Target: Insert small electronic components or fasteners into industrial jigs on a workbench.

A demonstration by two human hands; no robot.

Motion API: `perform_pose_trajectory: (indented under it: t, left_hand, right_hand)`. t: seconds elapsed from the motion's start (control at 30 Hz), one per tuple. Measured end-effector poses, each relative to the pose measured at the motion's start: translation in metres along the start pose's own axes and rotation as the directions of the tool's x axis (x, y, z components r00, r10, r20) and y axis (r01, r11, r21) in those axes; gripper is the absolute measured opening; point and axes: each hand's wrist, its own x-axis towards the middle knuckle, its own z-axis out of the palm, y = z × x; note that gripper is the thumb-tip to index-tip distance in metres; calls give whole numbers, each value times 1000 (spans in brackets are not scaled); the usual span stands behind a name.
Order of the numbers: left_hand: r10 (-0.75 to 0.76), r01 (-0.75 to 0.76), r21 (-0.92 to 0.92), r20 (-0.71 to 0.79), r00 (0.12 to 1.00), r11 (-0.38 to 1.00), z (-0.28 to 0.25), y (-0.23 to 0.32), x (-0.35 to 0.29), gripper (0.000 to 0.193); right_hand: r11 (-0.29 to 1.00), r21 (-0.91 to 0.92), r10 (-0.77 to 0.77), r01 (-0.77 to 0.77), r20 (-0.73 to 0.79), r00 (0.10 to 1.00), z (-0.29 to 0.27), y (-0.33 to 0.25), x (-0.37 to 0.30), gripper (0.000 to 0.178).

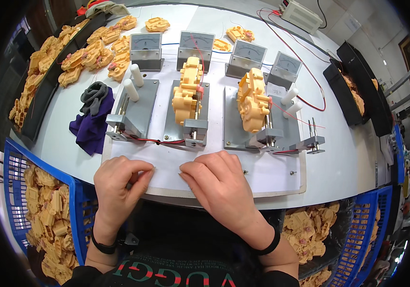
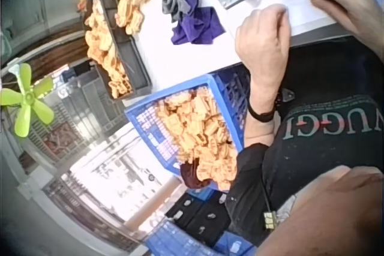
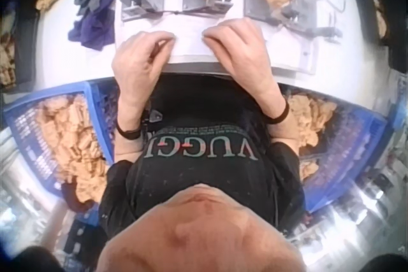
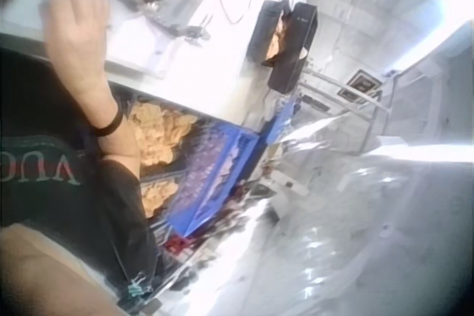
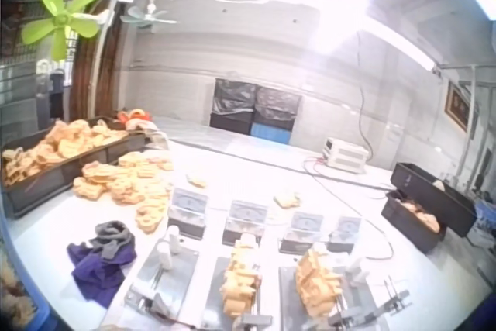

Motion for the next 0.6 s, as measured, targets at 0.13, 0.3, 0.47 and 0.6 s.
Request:
perform_pose_trajectory:
  t: [0.13,0.3,0.47,0.6]
  left_hand:
    - [5,-5,2,-4,1000,1000,1,0,0,16]
    - [18,-18,4,-10,1000,1000,0,0,0,15]
    - [26,-26,1,-20,999,1000,0,1,0,14]
    - [19,-19,2,-22,1000,1000,0,1,0,13]
  right_hand:
    - [1000,-9,12,-12,-26,1000,1,0,0,17]
    - [999,2,34,-34,-38,999,2,-1,-2,17]
    - [999,-27,24,-26,-40,999,1,-2,-2,14]
    - [1000,-11,14,-15,-49,999,3,-2,-2,13]
